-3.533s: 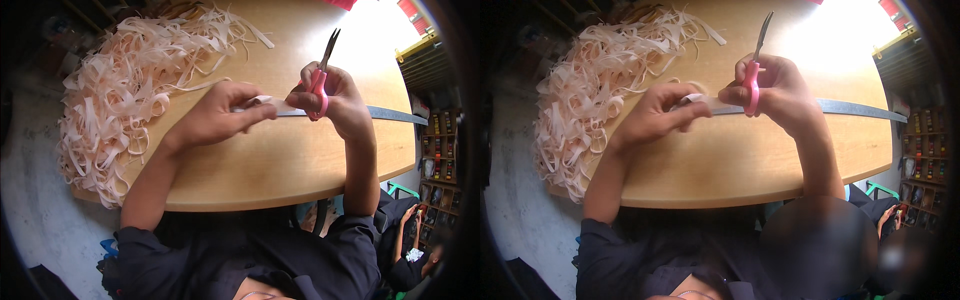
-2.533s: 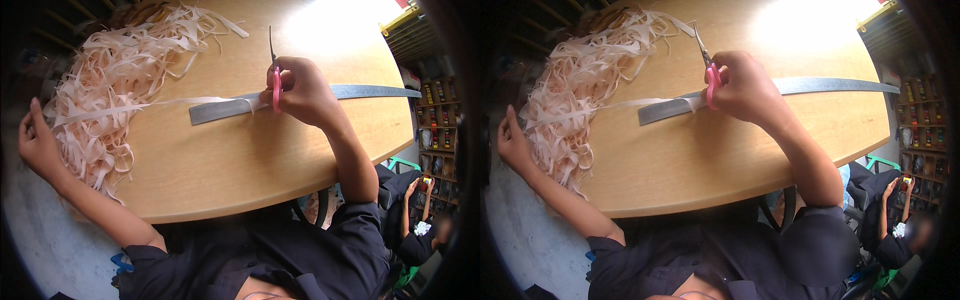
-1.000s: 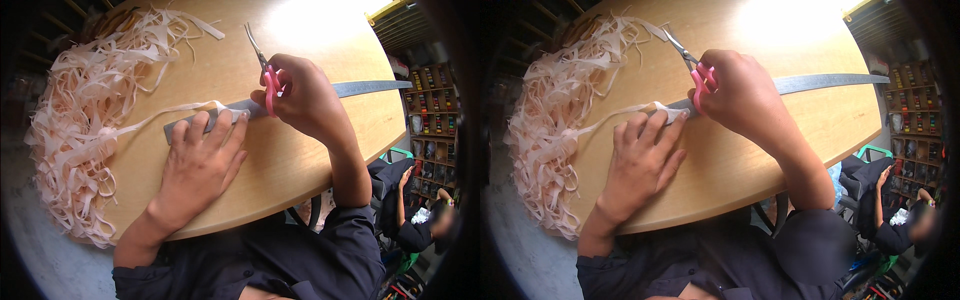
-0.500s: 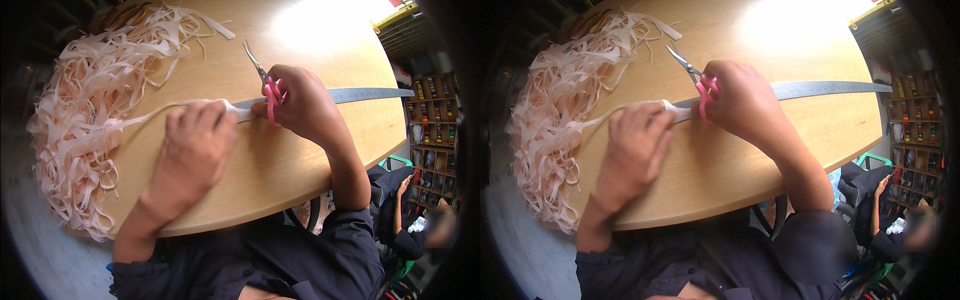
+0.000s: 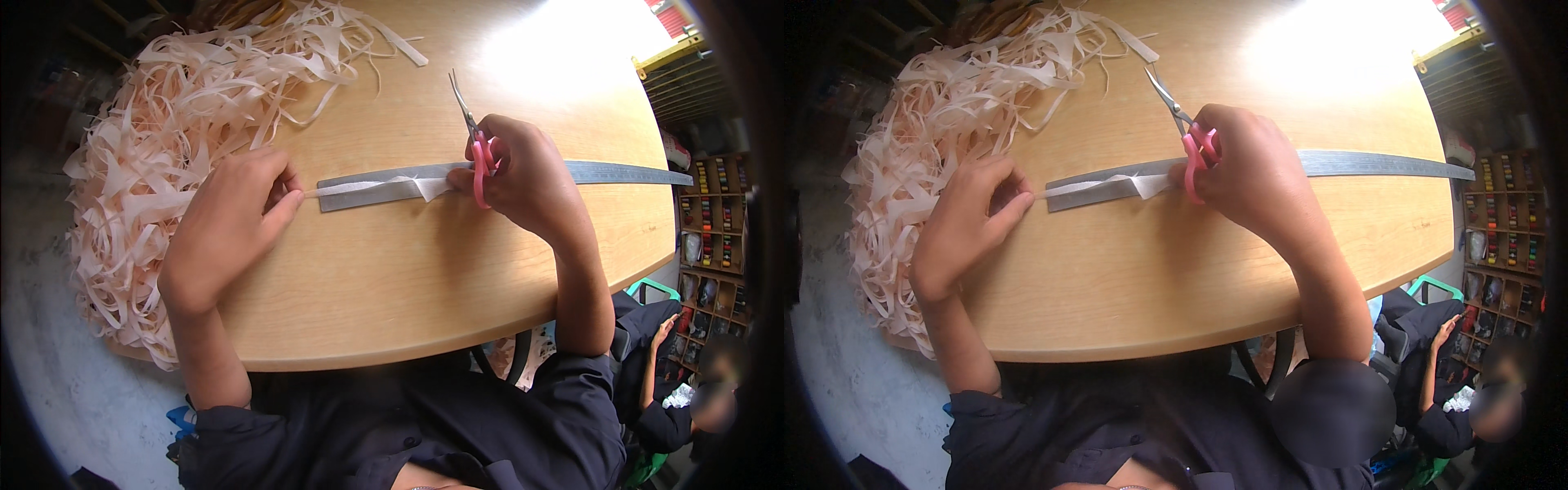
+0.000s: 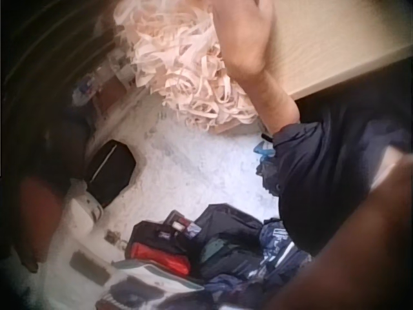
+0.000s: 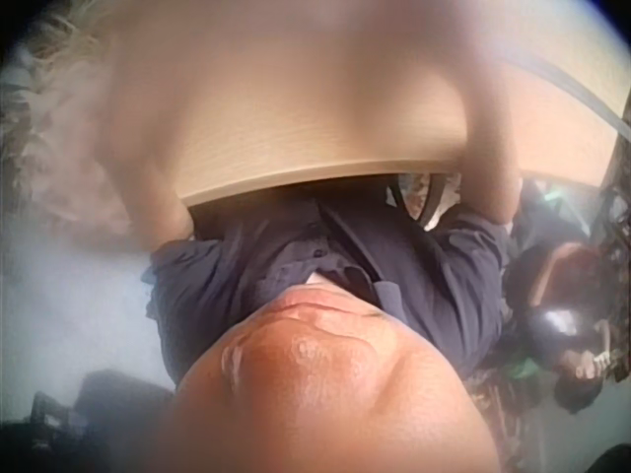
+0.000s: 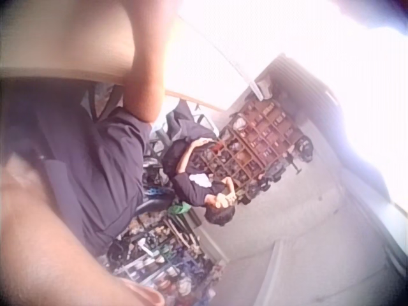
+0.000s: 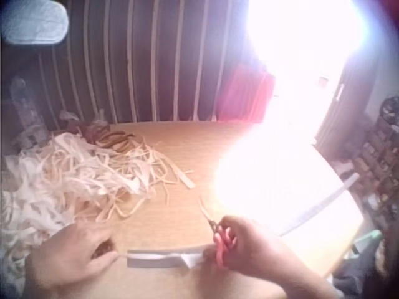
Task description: The person uses pink scissors and a metal ruler to cut long strips of light-colored rubber into uniform short pieces on a wooden table. The cut pieces accumulate in a pile on the left side of the table.
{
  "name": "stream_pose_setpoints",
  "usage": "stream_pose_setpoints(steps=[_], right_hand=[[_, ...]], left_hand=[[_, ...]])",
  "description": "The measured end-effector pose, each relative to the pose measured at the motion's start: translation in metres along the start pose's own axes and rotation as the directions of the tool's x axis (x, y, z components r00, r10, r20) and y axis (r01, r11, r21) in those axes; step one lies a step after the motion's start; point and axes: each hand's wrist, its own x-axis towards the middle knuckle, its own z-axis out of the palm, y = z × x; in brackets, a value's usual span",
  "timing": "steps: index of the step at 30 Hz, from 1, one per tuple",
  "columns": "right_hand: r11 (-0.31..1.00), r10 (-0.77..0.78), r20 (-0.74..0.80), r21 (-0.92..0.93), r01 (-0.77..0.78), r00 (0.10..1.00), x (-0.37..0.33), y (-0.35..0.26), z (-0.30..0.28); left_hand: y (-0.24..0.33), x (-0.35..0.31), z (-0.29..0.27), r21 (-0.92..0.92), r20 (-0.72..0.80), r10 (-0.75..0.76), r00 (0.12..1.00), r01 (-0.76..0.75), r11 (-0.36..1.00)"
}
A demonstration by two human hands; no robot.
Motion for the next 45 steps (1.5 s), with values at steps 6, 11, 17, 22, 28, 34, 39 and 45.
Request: stream_pose_setpoints(steps=[6,11,17,22,28,34,39,45], right_hand=[[1.000,0.000,-0.016,-0.003,0.000,1.000,-0.001,-0.003,0.000],[1.000,0.006,-0.004,-0.028,-0.006,1.000,0.000,-0.003,0.000],[1.000,0.011,0.000,0.000,-0.011,1.000,0.000,-0.002,0.000],[1.000,-0.014,-0.010,-0.019,0.014,1.000,0.000,-0.001,0.001],[1.000,-0.005,-0.012,-0.013,0.005,1.000,0.000,-0.001,0.001],[0.999,-0.027,0.010,-0.034,0.027,1.000,0.002,0.004,0.002],[0.999,-0.015,0.022,-0.040,0.015,1.000,0.004,0.008,0.003],[0.999,-0.010,0.025,-0.053,0.011,1.000,0.003,0.006,0.002]], left_hand=[[-0.004,-0.003,0.002,0.005,0.030,-0.048,0.998,0.048,0.999],[-0.006,-0.004,0.005,0.026,0.014,-0.037,0.999,0.037,0.999],[-0.007,-0.004,0.007,0.051,-0.052,0.085,0.995,-0.082,0.995],[0.004,-0.007,-0.006,-0.076,0.061,-0.006,0.998,0.011,0.997],[0.013,-0.007,-0.006,-0.139,0.011,0.018,1.000,-0.016,0.990],[0.009,-0.005,-0.008,-0.136,0.055,-0.002,0.998,0.010,0.991],[0.013,-0.007,-0.009,-0.184,0.009,0.013,1.000,-0.011,0.983],[0.014,-0.004,-0.010,-0.112,0.044,0.002,0.999,0.003,0.994]])
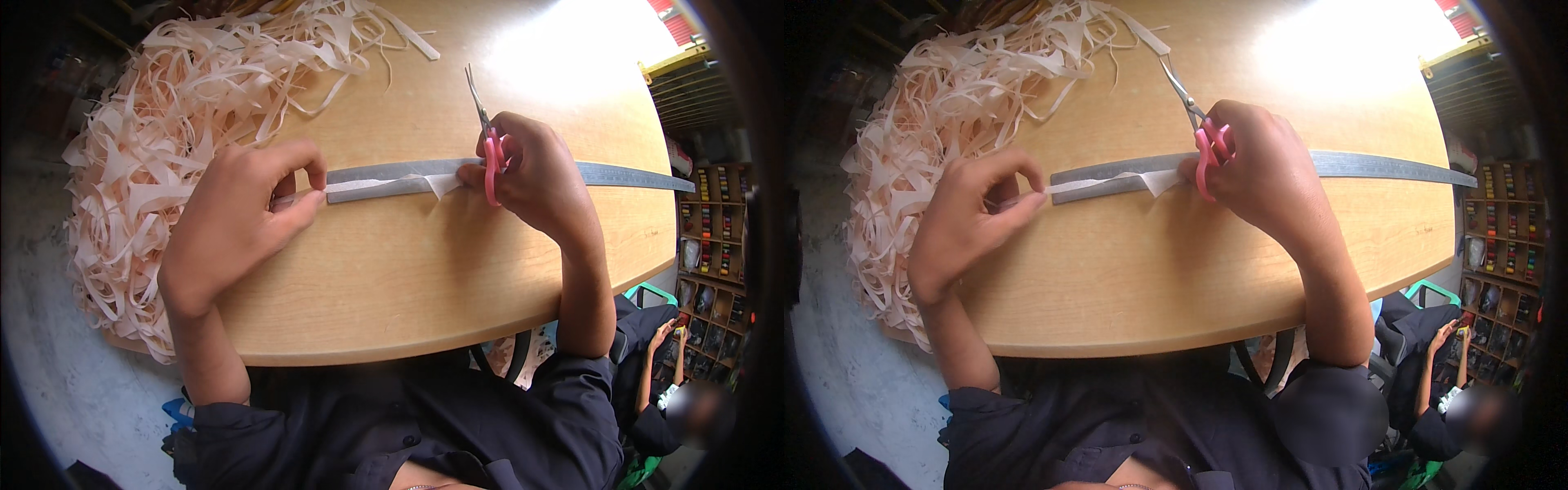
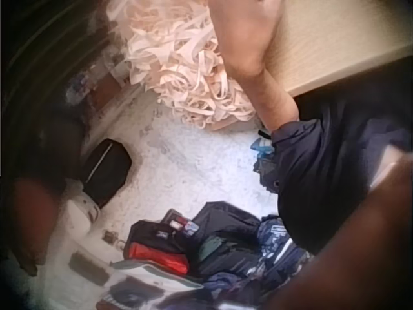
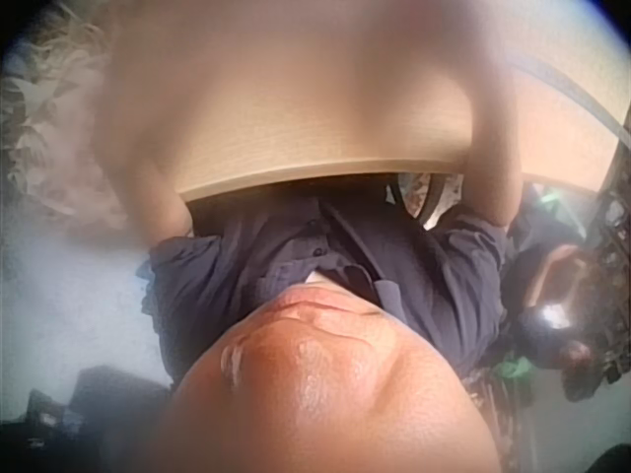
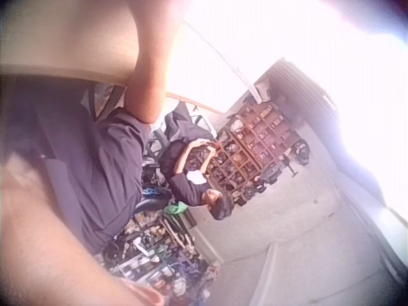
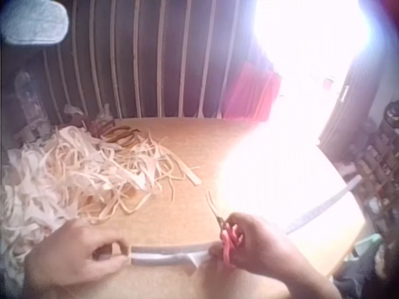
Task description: The person uses pink scissors and a metal ruler to cut long strips of light-colored rubber into uniform short pieces on a wooden table. The cut pieces accumulate in a pile on the left side of the table.
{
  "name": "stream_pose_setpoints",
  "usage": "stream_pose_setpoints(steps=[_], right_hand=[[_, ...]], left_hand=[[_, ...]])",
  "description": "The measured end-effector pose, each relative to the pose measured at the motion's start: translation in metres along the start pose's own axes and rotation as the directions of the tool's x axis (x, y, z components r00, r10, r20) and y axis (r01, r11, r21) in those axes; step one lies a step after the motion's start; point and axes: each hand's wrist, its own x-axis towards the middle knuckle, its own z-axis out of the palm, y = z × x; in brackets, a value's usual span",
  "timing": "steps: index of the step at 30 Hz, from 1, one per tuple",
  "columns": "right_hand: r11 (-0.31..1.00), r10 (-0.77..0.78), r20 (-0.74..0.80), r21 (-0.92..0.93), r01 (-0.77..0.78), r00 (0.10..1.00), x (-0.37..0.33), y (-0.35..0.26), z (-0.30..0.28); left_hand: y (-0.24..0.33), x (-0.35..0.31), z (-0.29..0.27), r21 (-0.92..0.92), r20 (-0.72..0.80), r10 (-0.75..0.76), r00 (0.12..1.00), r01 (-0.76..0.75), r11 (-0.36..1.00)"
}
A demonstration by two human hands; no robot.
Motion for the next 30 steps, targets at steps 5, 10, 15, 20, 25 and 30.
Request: stream_pose_setpoints(steps=[5,10,15,20,25,30], right_hand=[[0.999,0.015,0.020,0.041,-0.016,1.000,0.000,-0.002,0.001],[1.000,-0.009,0.004,0.010,0.009,1.000,0.001,0.000,0.002],[1.000,-0.007,-0.008,0.009,0.007,1.000,0.000,0.001,0.002],[1.000,0.000,-0.008,0.026,0.000,1.000,-0.001,0.000,0.001],[1.000,0.002,-0.008,0.031,-0.002,1.000,-0.001,0.000,0.000],[0.999,0.020,0.011,0.045,-0.020,1.000,0.000,0.001,-0.002]], left_hand=[[-0.005,0.002,0.005,0.071,0.009,-0.024,1.000,0.023,0.997],[-0.010,0.003,0.018,0.101,-0.072,0.015,0.997,-0.008,0.995],[-0.010,0.003,0.018,0.082,-0.076,-0.037,0.996,0.043,0.996],[-0.009,0.006,0.017,-0.006,-0.054,-0.118,0.992,0.118,0.993],[-0.009,0.007,0.018,-0.058,-0.021,-0.158,0.987,0.157,0.986],[-0.010,0.006,0.020,-0.003,-0.053,-0.110,0.992,0.110,0.994]])
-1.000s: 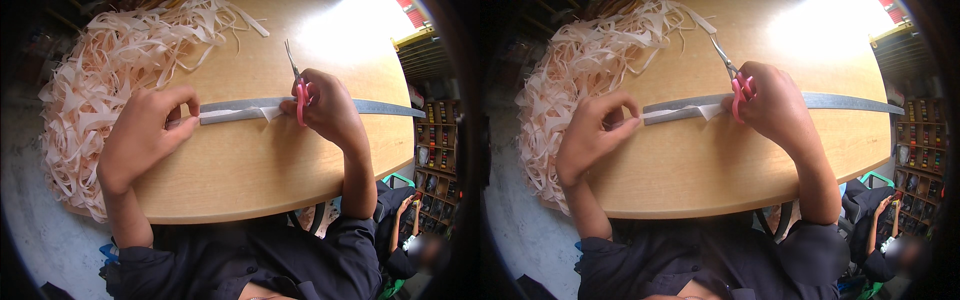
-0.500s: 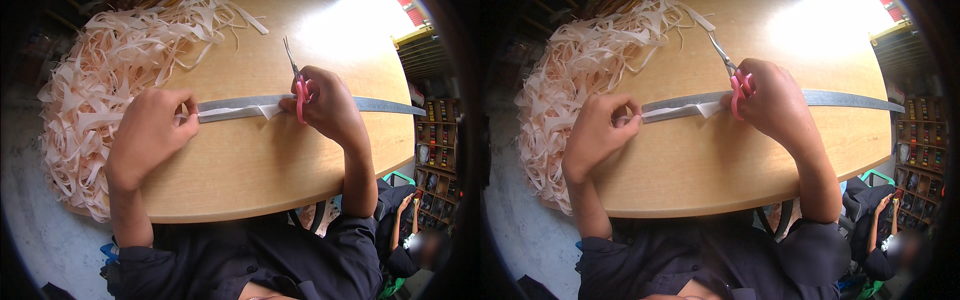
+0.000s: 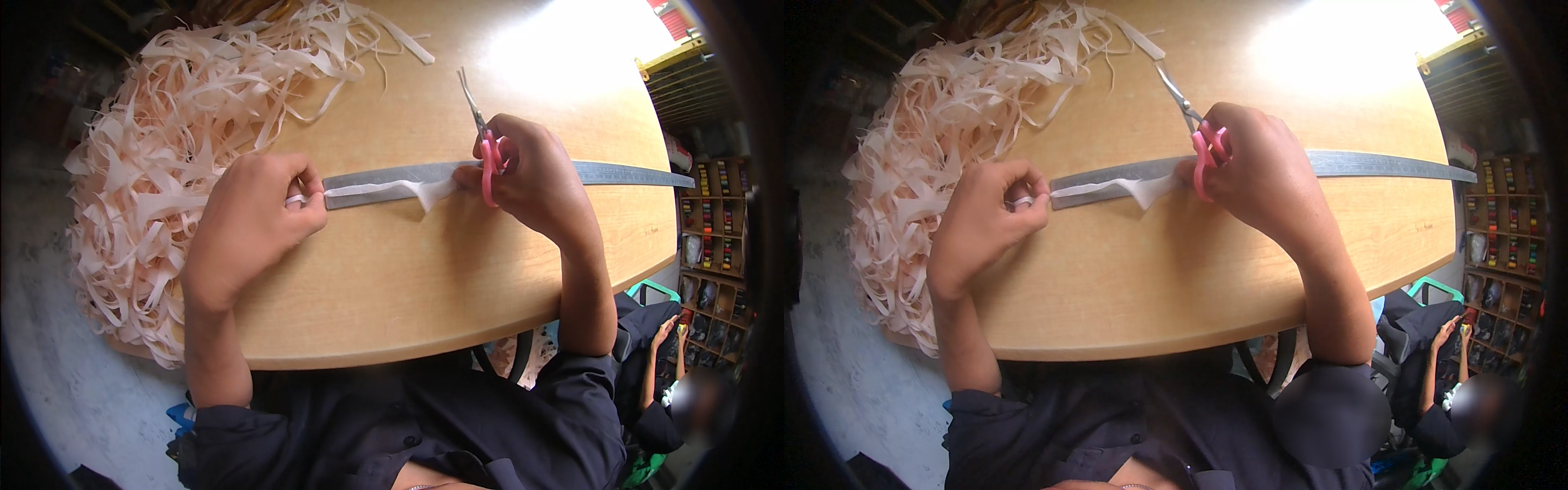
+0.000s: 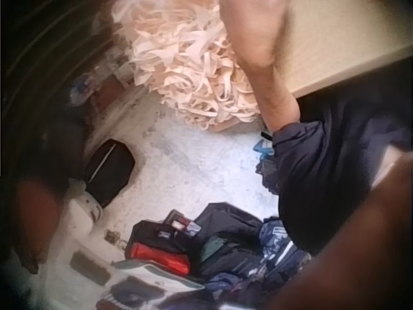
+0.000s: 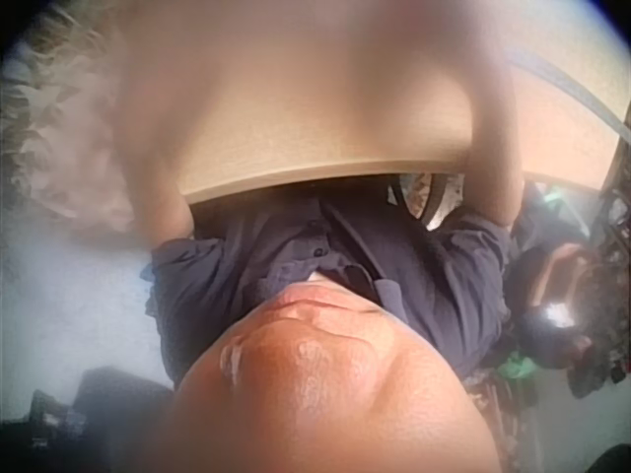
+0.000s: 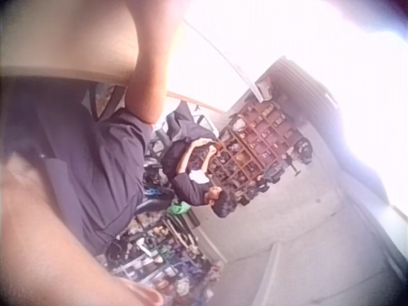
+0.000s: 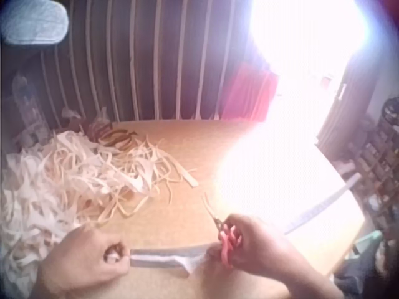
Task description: The person uses pink scissors and a metal ruler to cut long strips of light-colored rubber into uniform short pieces on a wooden table. The cut pieces accumulate in a pile on the left side of the table.
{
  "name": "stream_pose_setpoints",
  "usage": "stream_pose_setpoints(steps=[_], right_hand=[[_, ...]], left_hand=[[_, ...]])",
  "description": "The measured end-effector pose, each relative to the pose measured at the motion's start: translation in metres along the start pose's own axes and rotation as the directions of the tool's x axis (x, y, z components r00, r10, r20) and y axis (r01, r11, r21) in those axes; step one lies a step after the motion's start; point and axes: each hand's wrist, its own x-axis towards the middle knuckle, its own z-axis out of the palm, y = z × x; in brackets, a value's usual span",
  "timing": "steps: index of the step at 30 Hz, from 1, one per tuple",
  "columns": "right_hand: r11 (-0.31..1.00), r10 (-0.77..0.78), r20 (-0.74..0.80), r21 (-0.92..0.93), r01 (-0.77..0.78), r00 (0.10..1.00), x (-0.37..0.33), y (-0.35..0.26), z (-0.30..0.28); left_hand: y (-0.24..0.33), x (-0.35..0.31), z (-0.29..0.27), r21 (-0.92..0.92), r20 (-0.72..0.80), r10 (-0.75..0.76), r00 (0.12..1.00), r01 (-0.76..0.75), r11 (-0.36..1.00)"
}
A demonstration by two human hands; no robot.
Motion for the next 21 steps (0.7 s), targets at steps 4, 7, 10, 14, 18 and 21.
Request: stream_pose_setpoints(steps=[4,7,10,14,18,21], right_hand=[[0.910,-0.148,-0.010,0.391,0.140,0.989,-0.001,-0.004,-0.002],[0.705,-0.320,0.156,0.698,0.125,0.934,-0.014,-0.012,-0.003],[0.614,-0.391,0.515,0.763,-0.201,0.763,-0.025,-0.020,-0.002],[0.677,-0.349,0.711,0.642,-0.360,0.611,-0.028,-0.027,0.011],[0.713,-0.318,0.715,0.613,-0.339,0.623,-0.029,-0.025,0.012],[0.696,-0.330,0.691,0.638,-0.329,0.643,-0.030,-0.024,0.013]], left_hand=[[-0.001,0.000,0.002,0.143,-0.048,0.116,0.992,-0.108,0.984],[0.001,0.004,0.005,0.239,-0.180,0.278,0.943,-0.233,0.943],[0.004,0.006,0.004,0.299,-0.270,0.530,0.804,-0.453,0.839],[0.009,0.005,0.004,0.390,-0.289,0.625,0.725,-0.507,0.769],[0.012,0.007,0.007,0.404,-0.315,0.651,0.690,-0.524,0.750],[0.012,0.006,0.009,0.418,-0.322,0.665,0.674,-0.529,0.738]])
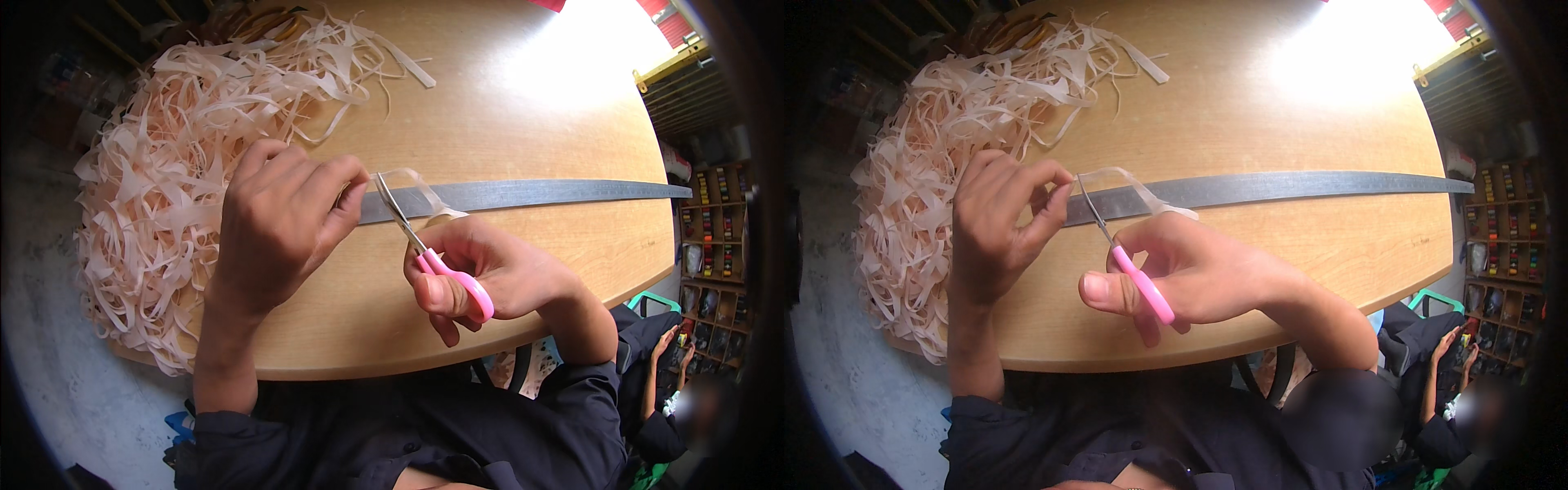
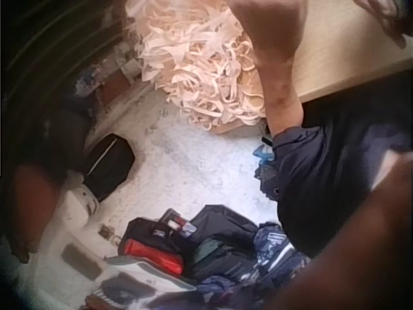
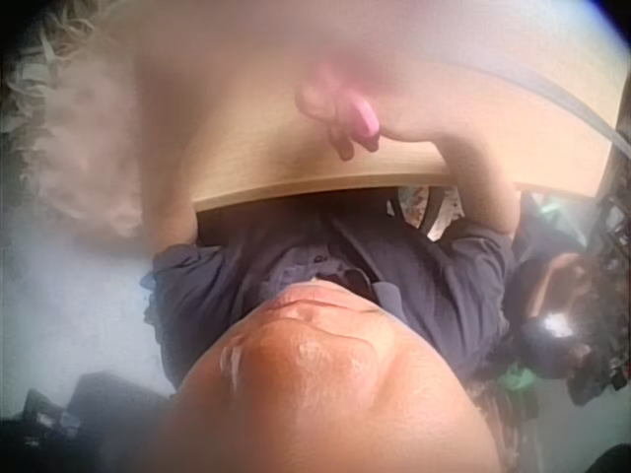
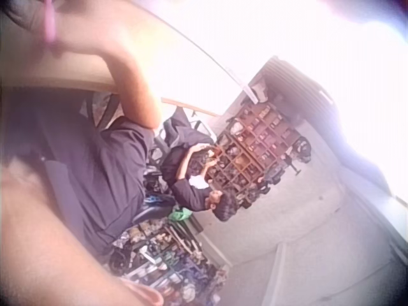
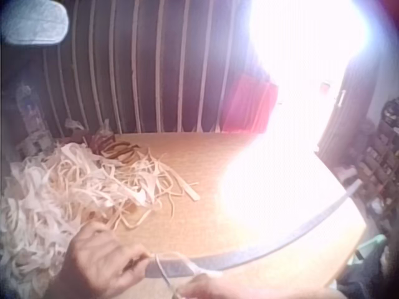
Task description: The person uses pink scissors and a metal ruler to cut long strips of light-colored rubber into uniform short pieces on a wooden table. The cut pieces accumulate in a pile on the left side of the table.
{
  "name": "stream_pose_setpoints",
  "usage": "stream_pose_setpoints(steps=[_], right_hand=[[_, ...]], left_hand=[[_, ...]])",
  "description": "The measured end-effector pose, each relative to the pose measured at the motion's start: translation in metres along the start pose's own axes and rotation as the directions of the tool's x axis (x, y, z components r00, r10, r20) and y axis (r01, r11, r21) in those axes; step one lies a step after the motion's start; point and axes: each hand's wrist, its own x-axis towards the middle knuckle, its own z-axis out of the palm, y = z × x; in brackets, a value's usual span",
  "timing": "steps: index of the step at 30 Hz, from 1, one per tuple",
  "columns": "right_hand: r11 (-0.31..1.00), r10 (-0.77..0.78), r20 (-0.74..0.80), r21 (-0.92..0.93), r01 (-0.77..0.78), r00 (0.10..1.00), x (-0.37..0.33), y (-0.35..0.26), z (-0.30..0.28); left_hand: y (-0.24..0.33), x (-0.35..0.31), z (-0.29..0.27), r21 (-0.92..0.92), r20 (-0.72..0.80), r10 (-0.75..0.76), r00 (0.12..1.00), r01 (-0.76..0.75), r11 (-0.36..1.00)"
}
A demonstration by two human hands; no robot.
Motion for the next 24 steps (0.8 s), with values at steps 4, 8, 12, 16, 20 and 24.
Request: stream_pose_setpoints(steps=[4,8,12,16,20,24], right_hand=[[1.000,0.015,0.005,-0.002,-0.015,1.000,-0.0006,-0.0011,-0.0015],[0.999,0.047,-0.004,-0.016,-0.047,0.999,-0.0038,-0.0034,-0.0034],[1.000,0.025,-0.012,-0.015,-0.025,1.000,-0.0044,-0.0043,-0.0034],[0.996,0.086,-0.005,0.020,-0.086,0.996,-0.0058,-0.0076,-0.0071],[0.993,0.108,0.008,0.043,-0.108,0.994,-0.0060,-0.0083,-0.0089],[0.995,0.097,-0.017,0.001,-0.097,0.995,-0.0039,-0.0059,-0.0076]], left_hand=[[0.0039,-0.0002,0.0012,-0.003,-0.011,0.022,1.000,-0.022,1.000],[0.0048,0.0017,0.0013,0.010,-0.013,0.030,0.999,-0.030,1.000],[0.0055,0.0029,0.0015,0.032,-0.024,0.047,0.999,-0.046,0.998],[0.0054,0.0035,0.0028,0.036,-0.041,0.078,0.996,-0.076,0.996],[0.0039,0.0027,0.0030,0.051,-0.042,0.100,0.994,-0.098,0.994],[0.0021,0.0002,0.0014,0.059,-0.020,0.112,0.994,-0.111,0.992]])
